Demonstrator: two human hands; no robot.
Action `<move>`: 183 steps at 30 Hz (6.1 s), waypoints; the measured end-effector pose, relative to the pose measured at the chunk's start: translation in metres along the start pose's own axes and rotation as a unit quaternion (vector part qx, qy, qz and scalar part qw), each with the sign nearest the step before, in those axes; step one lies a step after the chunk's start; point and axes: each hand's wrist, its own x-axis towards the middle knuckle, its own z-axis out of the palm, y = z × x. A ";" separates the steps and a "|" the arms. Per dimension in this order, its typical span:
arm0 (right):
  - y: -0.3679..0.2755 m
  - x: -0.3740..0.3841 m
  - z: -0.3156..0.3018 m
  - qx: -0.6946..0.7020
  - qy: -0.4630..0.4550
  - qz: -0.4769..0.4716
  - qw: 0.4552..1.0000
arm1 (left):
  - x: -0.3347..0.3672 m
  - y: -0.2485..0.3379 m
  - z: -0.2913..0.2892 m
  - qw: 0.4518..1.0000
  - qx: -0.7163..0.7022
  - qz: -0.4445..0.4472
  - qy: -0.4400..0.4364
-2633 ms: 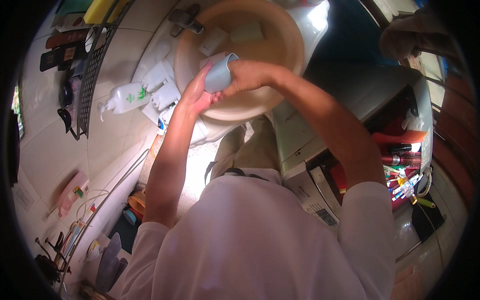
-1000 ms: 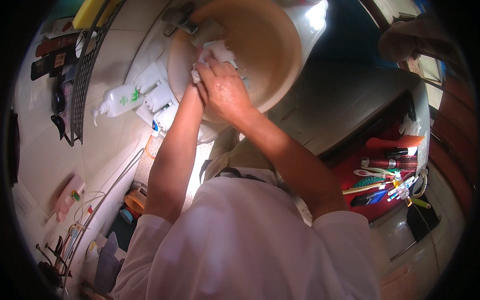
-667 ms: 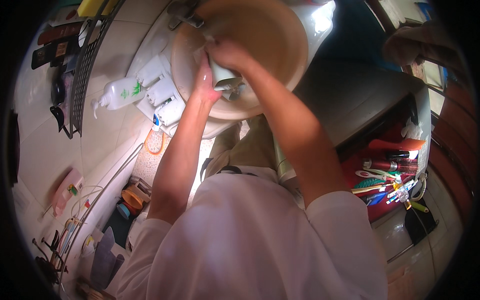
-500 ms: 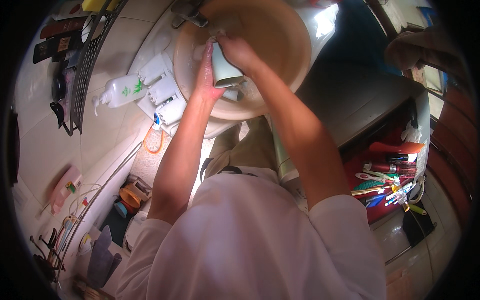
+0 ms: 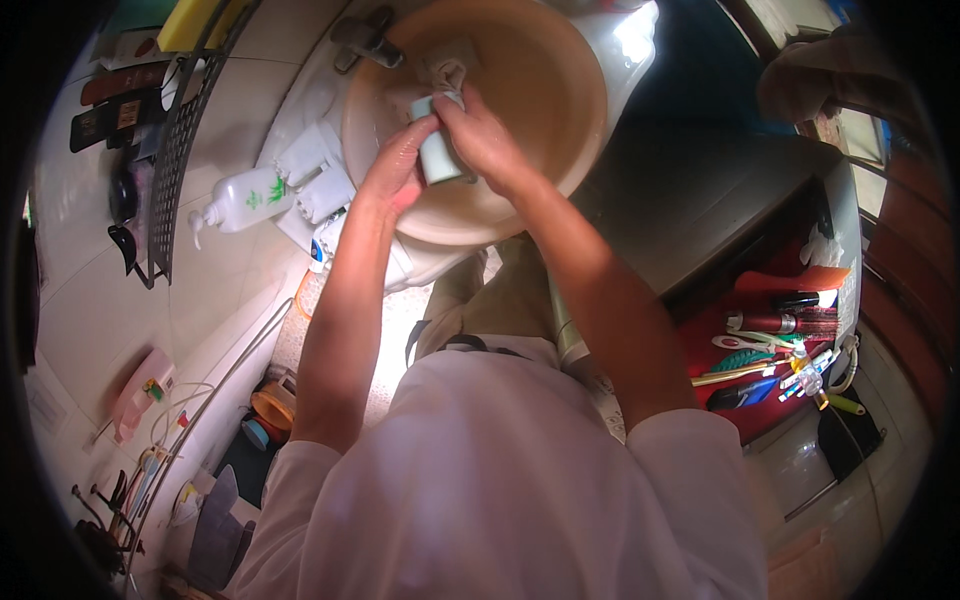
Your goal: The person washes various bathroom items including toothbrushes, a comb, tubes of cream, and a holder in a sink with water and a cloth, then places them on top of a washing machine.
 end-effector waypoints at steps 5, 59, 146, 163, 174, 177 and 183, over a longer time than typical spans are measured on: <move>-0.020 0.007 -0.004 0.076 -0.071 0.093 0.990 | -0.001 0.001 0.020 0.998 -0.041 0.045 -0.003; 0.005 0.032 0.022 -0.098 -0.026 -0.141 0.985 | 0.007 0.001 -0.003 0.991 -0.117 0.063 0.005; -0.054 -0.086 0.011 -0.529 -0.093 -0.341 0.772 | -0.007 0.020 0.012 0.951 -0.291 0.096 0.043; -0.045 -0.010 0.028 -0.555 -0.214 -0.132 0.793 | 0.005 0.019 0.000 0.960 -0.132 0.186 0.159; -0.026 -0.023 0.020 0.394 -0.318 0.093 0.857 | -0.017 0.043 0.017 0.977 -0.088 0.186 -0.064; -0.036 -0.028 0.026 0.478 -0.329 0.098 0.808 | -0.020 0.051 0.010 0.936 -0.200 0.132 -0.259; -0.044 -0.012 0.010 0.093 -0.141 -0.054 0.984 | -0.022 0.055 0.009 0.986 -0.092 0.122 -0.061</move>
